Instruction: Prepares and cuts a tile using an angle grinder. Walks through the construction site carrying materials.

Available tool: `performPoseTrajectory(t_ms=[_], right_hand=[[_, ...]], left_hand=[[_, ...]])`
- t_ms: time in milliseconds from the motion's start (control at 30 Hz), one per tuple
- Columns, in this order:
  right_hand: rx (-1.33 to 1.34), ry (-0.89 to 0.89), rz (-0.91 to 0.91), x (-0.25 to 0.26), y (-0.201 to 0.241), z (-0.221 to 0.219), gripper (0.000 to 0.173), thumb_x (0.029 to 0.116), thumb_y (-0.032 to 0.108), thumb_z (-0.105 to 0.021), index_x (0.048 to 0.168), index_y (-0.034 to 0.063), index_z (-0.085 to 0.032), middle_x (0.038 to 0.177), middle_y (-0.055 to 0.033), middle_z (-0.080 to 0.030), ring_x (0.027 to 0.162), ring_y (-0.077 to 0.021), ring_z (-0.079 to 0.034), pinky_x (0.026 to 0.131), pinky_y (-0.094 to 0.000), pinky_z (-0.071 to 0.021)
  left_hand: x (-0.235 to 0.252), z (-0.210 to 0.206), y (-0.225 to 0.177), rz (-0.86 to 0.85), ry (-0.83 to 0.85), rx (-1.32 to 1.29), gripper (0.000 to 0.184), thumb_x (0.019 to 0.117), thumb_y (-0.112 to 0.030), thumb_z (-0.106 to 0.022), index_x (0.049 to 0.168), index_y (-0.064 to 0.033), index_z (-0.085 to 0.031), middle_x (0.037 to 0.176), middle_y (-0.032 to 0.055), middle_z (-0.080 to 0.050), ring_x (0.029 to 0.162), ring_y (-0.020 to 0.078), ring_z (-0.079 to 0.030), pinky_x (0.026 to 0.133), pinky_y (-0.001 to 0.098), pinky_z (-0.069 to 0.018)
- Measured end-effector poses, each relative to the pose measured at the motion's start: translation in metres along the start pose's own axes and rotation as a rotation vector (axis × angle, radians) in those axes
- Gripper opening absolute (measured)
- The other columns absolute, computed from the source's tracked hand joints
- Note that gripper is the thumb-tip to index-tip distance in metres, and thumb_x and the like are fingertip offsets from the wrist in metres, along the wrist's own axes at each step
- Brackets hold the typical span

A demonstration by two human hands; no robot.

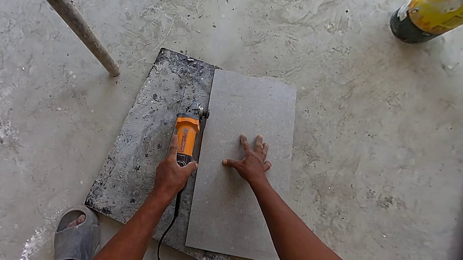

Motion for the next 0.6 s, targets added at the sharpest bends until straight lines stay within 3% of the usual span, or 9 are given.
performPoseTrajectory(t_ms=[133,600], right_hand=[[-0.008,0.004,-0.009,0.0009,-0.0004,0.0003,0.111,0.0716,0.048,-0.092,0.162,0.0384,-0.029,0.174,-0.0109,0.007,0.158,-0.0420,0.009,0.111,-0.0828,-0.0101],[-0.022,0.000,-0.020,0.0007,-0.0002,0.0015,0.110,0.0713,0.050,-0.092,0.162,0.0412,-0.030,0.174,-0.0094,0.005,0.158,-0.0414,0.010,0.112,-0.0816,-0.0105]], left_hand=[[-0.0013,-0.0005,0.0004,-0.011,-0.019,0.010,0.104,0.0858,-0.045,-0.082,0.166,-0.0327,-0.017,0.101,0.0199,-0.072,0.085,0.0372,-0.071,0.076,0.0607,-0.0567],[-0.0080,-0.0004,0.0097,0.019,0.010,-0.021,0.106,0.0842,-0.047,-0.082,0.166,-0.0354,-0.016,0.101,0.0178,-0.072,0.087,0.0341,-0.070,0.080,0.0566,-0.0566]])
Point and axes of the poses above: each hand's wrist, its own x-axis towards the middle knuckle, its own z-axis out of the back of the hand, y = z × x, the point moved 7 cm from there along x, towards the middle knuckle
